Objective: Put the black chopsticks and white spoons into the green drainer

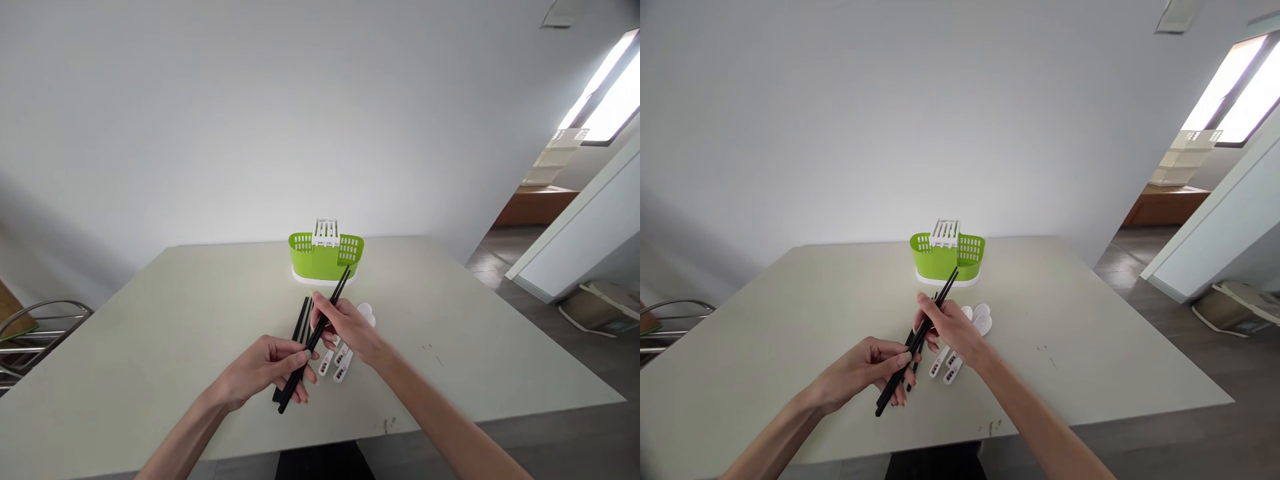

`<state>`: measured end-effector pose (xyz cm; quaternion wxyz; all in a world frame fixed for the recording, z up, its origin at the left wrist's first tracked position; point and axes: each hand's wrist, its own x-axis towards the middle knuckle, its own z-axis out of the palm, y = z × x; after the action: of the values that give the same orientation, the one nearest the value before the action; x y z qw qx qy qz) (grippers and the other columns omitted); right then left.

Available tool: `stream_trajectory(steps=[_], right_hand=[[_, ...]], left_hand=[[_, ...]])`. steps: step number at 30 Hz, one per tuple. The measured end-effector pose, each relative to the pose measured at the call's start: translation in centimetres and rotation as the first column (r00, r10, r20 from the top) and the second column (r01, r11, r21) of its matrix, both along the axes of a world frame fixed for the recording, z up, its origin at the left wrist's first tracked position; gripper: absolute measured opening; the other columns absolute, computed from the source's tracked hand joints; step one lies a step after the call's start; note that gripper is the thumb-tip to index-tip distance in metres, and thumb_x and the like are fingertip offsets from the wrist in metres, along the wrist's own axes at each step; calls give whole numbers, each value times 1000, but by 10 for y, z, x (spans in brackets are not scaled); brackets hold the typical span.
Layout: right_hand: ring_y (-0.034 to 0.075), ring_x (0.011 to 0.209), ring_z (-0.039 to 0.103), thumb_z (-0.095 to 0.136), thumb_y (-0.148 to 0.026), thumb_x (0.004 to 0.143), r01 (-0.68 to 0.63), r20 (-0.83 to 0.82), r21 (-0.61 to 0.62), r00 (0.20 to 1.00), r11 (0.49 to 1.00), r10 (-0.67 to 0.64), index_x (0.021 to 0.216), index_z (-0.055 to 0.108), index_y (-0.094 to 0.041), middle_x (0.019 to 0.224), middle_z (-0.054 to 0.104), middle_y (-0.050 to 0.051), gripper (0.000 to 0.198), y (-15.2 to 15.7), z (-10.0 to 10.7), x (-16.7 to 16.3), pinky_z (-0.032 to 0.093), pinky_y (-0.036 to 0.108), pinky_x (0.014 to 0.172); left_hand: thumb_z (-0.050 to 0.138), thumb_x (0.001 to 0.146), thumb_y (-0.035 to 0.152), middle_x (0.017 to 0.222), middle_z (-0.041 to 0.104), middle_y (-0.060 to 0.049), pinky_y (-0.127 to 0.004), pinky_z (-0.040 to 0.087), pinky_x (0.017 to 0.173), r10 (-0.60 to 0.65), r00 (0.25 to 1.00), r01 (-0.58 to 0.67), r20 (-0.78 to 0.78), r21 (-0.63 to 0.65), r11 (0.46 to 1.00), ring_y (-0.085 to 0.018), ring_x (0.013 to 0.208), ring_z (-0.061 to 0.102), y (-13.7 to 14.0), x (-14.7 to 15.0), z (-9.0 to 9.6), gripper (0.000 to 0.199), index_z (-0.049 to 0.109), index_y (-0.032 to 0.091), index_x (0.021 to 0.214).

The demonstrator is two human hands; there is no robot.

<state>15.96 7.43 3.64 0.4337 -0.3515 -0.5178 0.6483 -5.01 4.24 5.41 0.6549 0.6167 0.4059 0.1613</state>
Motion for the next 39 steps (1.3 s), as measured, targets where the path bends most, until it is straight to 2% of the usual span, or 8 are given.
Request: stream_trajectory(steps=[3,9,17,21,24,31,36,39], right_hand=[[9,43,39,60,-80,88,-11,0,16,1000,1000,11,64,62,-20,48,41,-6,65,0,1,-2,36,23,40],[9,44,40,58,-77,92,-60,27,64,998,996,58,66,66,-18,52,46,-4,65,0,4,-3,38,23,42],[9,45,39,55,-78,93,-69,71,89,996,994,63,68,67,-18,51,41,-6,66,-8,12,0,39,24,43],[9,48,39,64,-78,87,-13,47,84,999,996,9,75,66,-19,55,36,-8,60,-10,15,6,40,23,44],[8,49,41,70,-76,84,50,32,82,998,995,-52,82,65,-19,60,39,-8,57,-10,18,11,41,23,43],[9,53,46,66,-71,91,-2,53,148,999,989,-6,88,69,-17,63,44,-6,53,-10,22,-3,47,25,50],[10,54,46,67,-71,90,25,77,136,996,990,-35,90,70,-17,63,45,-6,54,-12,18,1,48,25,50],[10,55,47,70,-70,87,80,110,143,989,986,-96,92,69,-18,67,52,-4,53,-13,18,15,49,26,49]], left_hand=[[69,93,60,81,79,-7,-26,56,65,1,1000,-1,3,-27,1000,-20,73,77,-2,-2,2,46,79,15,90],[71,93,56,86,79,-6,-26,56,63,-27,999,28,28,-36,999,-17,66,75,-5,-9,1,41,82,16,90],[71,94,53,83,78,-5,-25,53,61,-44,999,44,20,0,999,-16,65,73,-8,-7,4,37,81,17,91],[69,95,54,84,77,-6,-25,49,60,-23,999,24,-22,58,998,-16,66,73,-11,-11,9,40,79,16,87],[66,97,56,84,77,-6,-25,45,60,9,998,-2,-64,108,994,-15,64,71,-17,-23,10,44,79,16,84],[60,98,61,58,67,-4,-29,48,67,78,994,-65,-80,151,986,-22,71,72,-34,-49,3,51,78,16,83],[62,96,61,83,76,-6,-29,45,64,101,993,-90,-66,153,984,-14,60,66,-28,-45,-1,50,76,16,81],[64,94,63,86,75,-6,-28,43,61,123,991,-111,-60,167,980,-11,56,60,-20,-38,-3,52,74,16,77]])
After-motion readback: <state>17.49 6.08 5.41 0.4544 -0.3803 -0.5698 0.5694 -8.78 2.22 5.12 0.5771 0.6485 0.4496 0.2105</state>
